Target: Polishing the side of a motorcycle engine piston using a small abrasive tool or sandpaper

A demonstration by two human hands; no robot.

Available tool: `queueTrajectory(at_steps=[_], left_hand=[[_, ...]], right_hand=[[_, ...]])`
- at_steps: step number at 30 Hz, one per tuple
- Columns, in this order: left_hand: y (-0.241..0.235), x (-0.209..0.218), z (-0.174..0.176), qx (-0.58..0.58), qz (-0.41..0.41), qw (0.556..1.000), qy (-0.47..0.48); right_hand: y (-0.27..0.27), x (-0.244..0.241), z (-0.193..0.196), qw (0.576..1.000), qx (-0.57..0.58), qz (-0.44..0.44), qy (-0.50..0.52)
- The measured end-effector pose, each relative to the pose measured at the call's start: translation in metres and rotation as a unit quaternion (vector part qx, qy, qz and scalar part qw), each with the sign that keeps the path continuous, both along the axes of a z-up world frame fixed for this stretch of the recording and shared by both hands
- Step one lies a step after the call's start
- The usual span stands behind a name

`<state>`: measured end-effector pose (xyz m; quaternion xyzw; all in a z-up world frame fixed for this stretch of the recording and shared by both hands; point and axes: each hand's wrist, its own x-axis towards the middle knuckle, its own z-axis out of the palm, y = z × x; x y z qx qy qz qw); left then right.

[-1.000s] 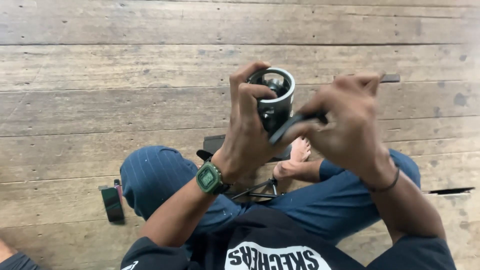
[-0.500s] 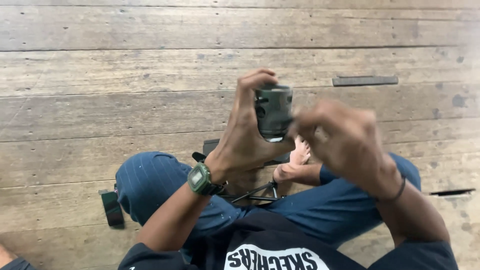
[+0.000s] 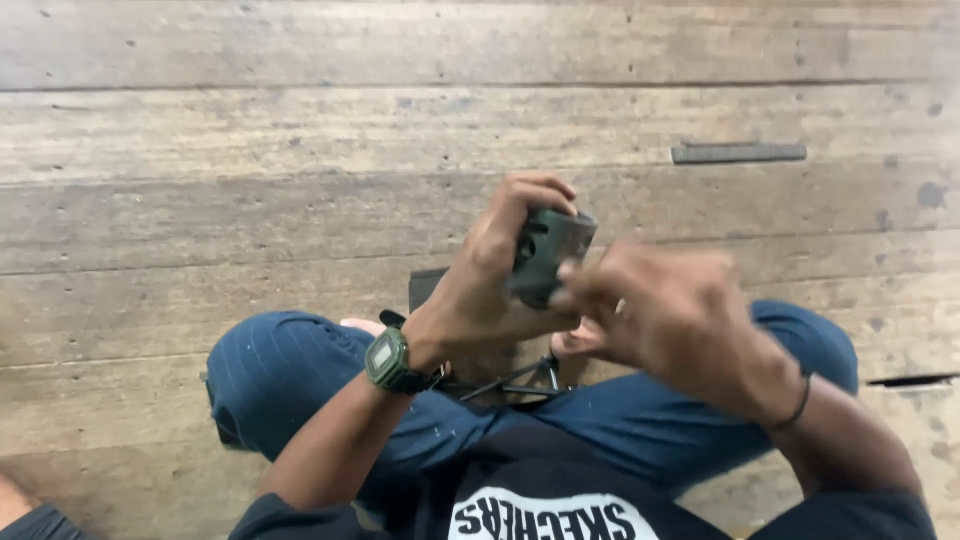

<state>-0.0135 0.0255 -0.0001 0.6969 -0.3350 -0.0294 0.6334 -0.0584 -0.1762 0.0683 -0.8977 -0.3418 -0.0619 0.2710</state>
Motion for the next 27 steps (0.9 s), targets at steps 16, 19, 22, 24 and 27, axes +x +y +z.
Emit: queueTrajectory(at_steps=[16, 19, 22, 24, 27], left_hand=[[0.019, -0.011, 0.005, 0.003, -0.010, 1.000, -0.018], [0.022, -0.017, 0.001, 0.003, -0.008, 1.000, -0.013], [0.024, -0.018, -0.002, 0.008, -0.008, 1.000, -0.002], [0.027, -0.023, 0.004, 0.044, 0.007, 0.999, 0.016], [0.024, -0.025, -0.010, 0.027, 0.015, 0.999, 0.010]], right_hand=[[0.015, -0.024, 0.007, 0.991, -0.089, -0.024, -0.099], [0.012, -0.027, 0.002, 0.983, -0.093, -0.091, -0.129], [0.016, -0.031, -0.007, 0.991, -0.080, 0.000, -0.103], [0.007, -0.030, -0.012, 0.984, -0.121, -0.031, -0.124], [0.007, -0.028, -0.018, 0.986, -0.119, -0.022, -0.111]])
